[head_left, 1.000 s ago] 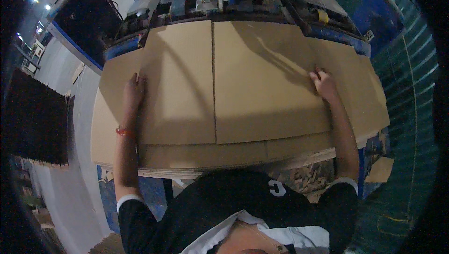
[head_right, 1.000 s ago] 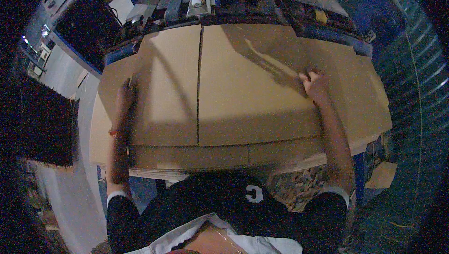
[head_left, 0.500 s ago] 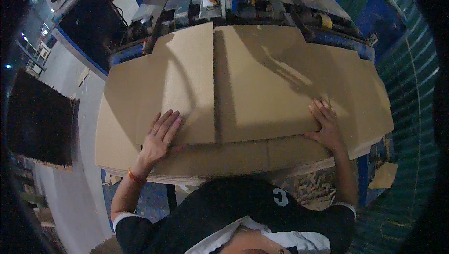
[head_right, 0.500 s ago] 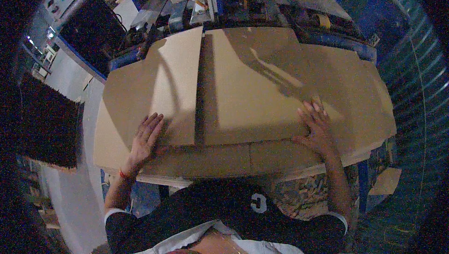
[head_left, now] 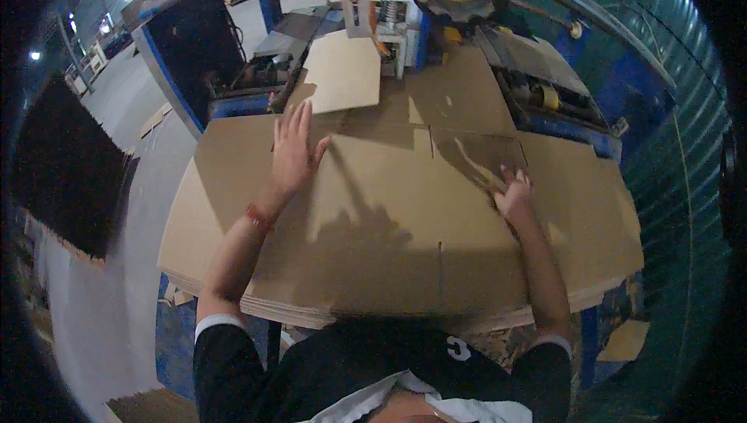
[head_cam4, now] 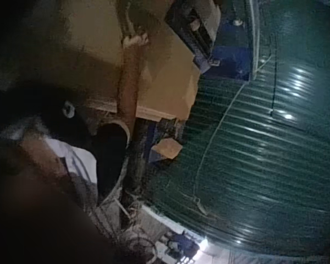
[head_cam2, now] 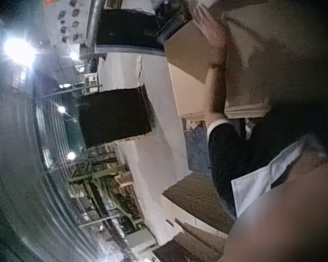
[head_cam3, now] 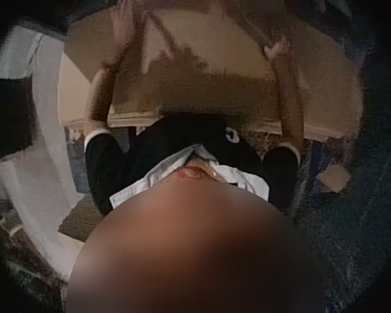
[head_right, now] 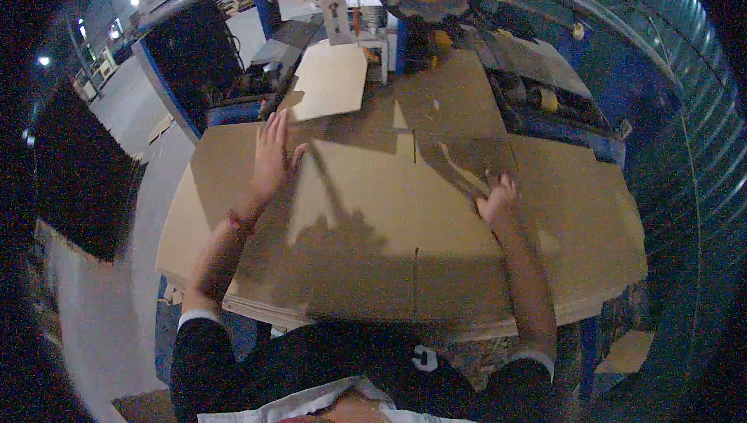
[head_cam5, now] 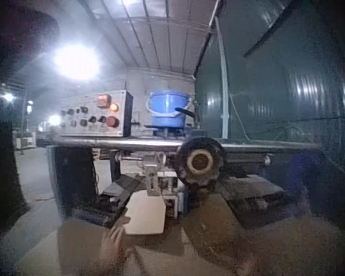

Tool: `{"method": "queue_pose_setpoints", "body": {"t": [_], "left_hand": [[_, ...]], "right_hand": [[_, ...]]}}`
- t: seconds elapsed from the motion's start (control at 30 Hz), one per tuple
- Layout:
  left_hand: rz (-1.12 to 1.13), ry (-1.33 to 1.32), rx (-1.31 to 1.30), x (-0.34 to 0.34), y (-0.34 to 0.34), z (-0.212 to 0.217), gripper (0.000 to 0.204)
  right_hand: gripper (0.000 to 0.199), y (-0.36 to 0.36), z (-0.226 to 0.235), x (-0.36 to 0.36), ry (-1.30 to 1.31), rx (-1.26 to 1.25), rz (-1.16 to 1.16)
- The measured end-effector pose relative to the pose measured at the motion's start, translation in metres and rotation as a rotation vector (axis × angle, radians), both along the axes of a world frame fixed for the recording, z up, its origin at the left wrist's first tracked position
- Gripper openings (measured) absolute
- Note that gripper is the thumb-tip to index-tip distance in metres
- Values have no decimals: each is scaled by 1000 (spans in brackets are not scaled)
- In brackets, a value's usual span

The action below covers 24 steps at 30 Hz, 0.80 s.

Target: The person repeatedly picks up flat cardboard sheets from a machine and stacks them on a growing pile. The person occasionally presses a button on the machine's control panel. The person continues stacking the cardboard sheets throughout the clip.

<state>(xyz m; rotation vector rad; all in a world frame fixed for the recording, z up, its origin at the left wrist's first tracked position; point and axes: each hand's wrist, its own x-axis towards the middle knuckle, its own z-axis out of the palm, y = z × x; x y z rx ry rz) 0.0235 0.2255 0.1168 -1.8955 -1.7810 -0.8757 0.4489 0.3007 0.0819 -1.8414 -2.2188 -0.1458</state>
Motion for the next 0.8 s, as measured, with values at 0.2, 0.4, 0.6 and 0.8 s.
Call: {"method": "queue_pose_setpoints", "body": {"t": [0.2, 0.4, 0.6, 0.8], "left_hand": [[723, -293, 284, -76, -163, -28, 56], [961, -637, 108, -116, -251, -91, 75], [1214, -463, -125, -91, -231, -63, 74], [566, -855, 374, -94, -239, 24, 71]], "right_hand": [[55, -122, 27, 104, 601, 62, 8], [61, -187, -20, 200, 170, -32, -545], [74, -167, -70, 230, 86, 210, -824], [70, -156, -73, 243, 244, 458, -886]]}}
